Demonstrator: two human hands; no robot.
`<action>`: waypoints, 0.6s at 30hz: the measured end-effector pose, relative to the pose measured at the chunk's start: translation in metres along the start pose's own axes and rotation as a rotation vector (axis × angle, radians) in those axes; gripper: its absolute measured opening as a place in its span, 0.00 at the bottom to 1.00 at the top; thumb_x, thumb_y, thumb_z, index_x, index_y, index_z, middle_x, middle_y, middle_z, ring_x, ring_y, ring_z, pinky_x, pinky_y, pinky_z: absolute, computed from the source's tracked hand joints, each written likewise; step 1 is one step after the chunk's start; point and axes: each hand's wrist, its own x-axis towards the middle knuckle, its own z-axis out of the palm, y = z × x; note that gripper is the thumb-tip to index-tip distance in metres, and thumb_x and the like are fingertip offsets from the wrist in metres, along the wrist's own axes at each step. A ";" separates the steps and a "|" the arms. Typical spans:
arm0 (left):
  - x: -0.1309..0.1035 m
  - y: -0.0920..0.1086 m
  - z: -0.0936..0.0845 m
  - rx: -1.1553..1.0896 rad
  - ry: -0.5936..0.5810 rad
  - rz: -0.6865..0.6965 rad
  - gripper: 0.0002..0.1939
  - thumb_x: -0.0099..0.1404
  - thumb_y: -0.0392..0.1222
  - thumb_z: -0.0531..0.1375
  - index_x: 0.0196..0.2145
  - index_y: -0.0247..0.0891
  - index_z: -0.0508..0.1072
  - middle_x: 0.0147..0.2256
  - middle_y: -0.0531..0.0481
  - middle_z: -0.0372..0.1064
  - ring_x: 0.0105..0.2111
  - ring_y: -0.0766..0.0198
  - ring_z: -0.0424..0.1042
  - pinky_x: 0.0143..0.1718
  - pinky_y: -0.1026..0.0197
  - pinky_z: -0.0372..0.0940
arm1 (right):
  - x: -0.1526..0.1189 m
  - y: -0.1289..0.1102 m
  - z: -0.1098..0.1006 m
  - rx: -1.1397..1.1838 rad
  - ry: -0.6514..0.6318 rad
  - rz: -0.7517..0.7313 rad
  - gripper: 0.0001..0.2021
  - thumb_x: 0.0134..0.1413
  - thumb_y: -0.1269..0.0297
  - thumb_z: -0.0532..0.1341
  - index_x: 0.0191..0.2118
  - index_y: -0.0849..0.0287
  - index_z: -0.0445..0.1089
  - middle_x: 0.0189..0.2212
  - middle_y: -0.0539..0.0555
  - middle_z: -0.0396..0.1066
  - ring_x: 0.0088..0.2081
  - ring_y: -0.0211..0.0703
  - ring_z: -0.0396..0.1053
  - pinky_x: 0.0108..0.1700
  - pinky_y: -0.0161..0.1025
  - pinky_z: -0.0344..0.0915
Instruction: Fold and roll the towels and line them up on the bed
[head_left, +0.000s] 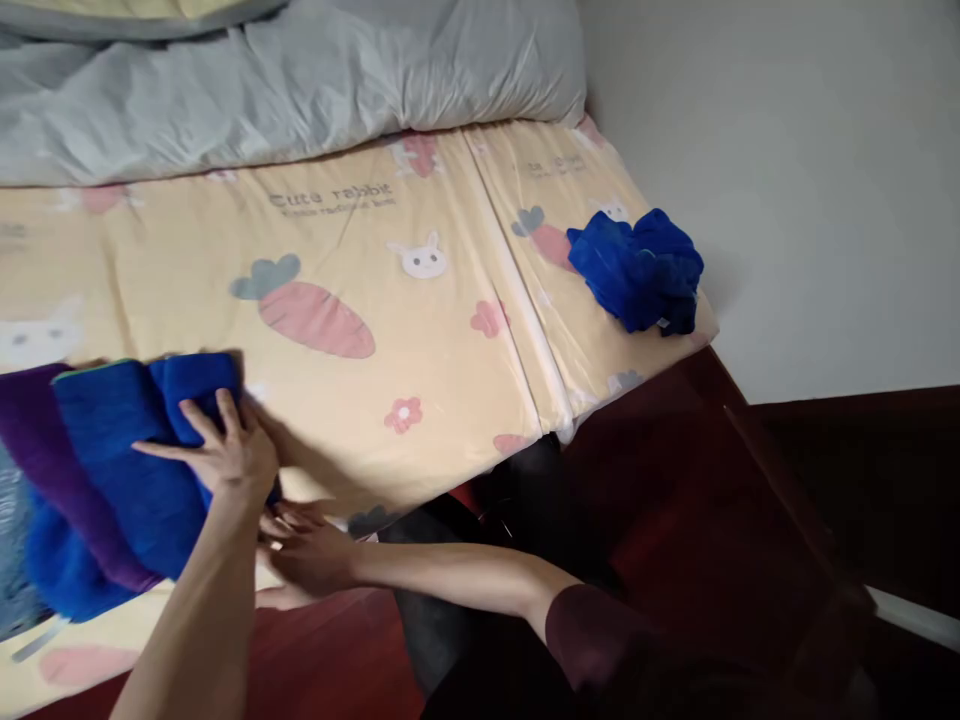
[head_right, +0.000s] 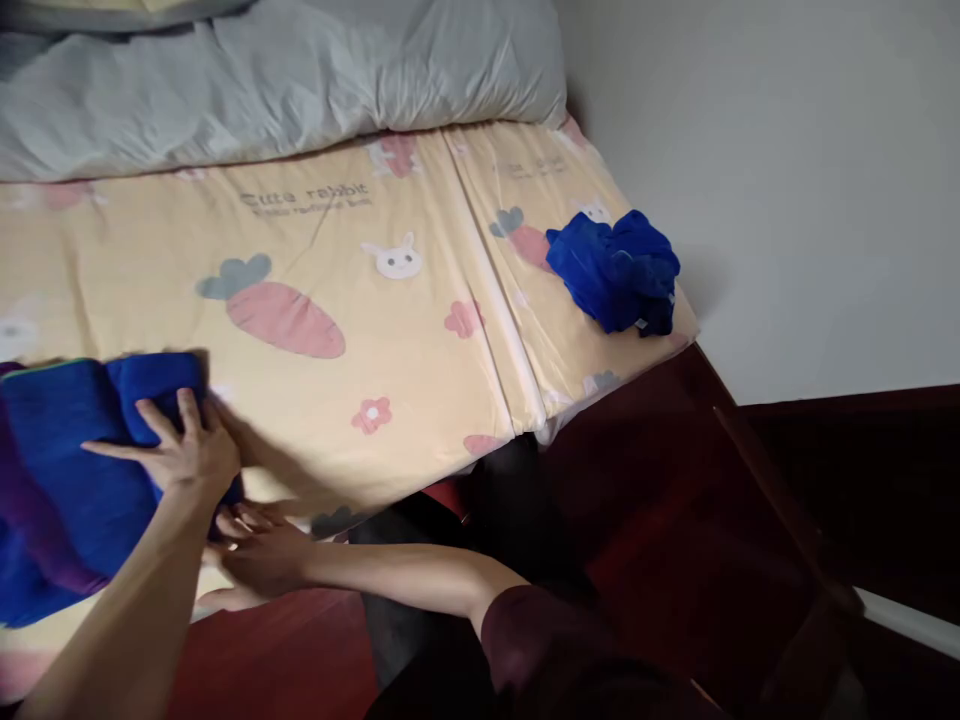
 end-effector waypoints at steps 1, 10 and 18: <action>-0.002 0.000 -0.003 0.014 0.004 0.008 0.22 0.74 0.26 0.52 0.62 0.13 0.68 0.71 0.24 0.56 0.76 0.26 0.39 0.59 0.06 0.28 | -0.001 0.006 -0.002 0.063 -0.048 -0.029 0.23 0.62 0.53 0.72 0.56 0.61 0.74 0.73 0.67 0.60 0.73 0.60 0.60 0.75 0.51 0.56; -0.137 0.076 -0.004 -0.181 0.041 0.326 0.29 0.75 0.36 0.53 0.69 0.21 0.65 0.74 0.22 0.49 0.76 0.28 0.39 0.71 0.19 0.39 | -0.176 0.175 -0.215 0.179 0.326 0.454 0.08 0.71 0.70 0.61 0.48 0.63 0.77 0.61 0.59 0.76 0.65 0.42 0.70 0.72 0.43 0.59; -0.405 0.151 0.065 -0.529 -0.339 0.415 0.28 0.66 0.39 0.53 0.55 0.64 0.82 0.54 0.42 0.80 0.56 0.33 0.78 0.57 0.24 0.74 | -0.308 0.318 -0.438 -0.351 0.719 1.100 0.21 0.67 0.72 0.57 0.61 0.64 0.74 0.74 0.66 0.55 0.73 0.56 0.51 0.73 0.55 0.54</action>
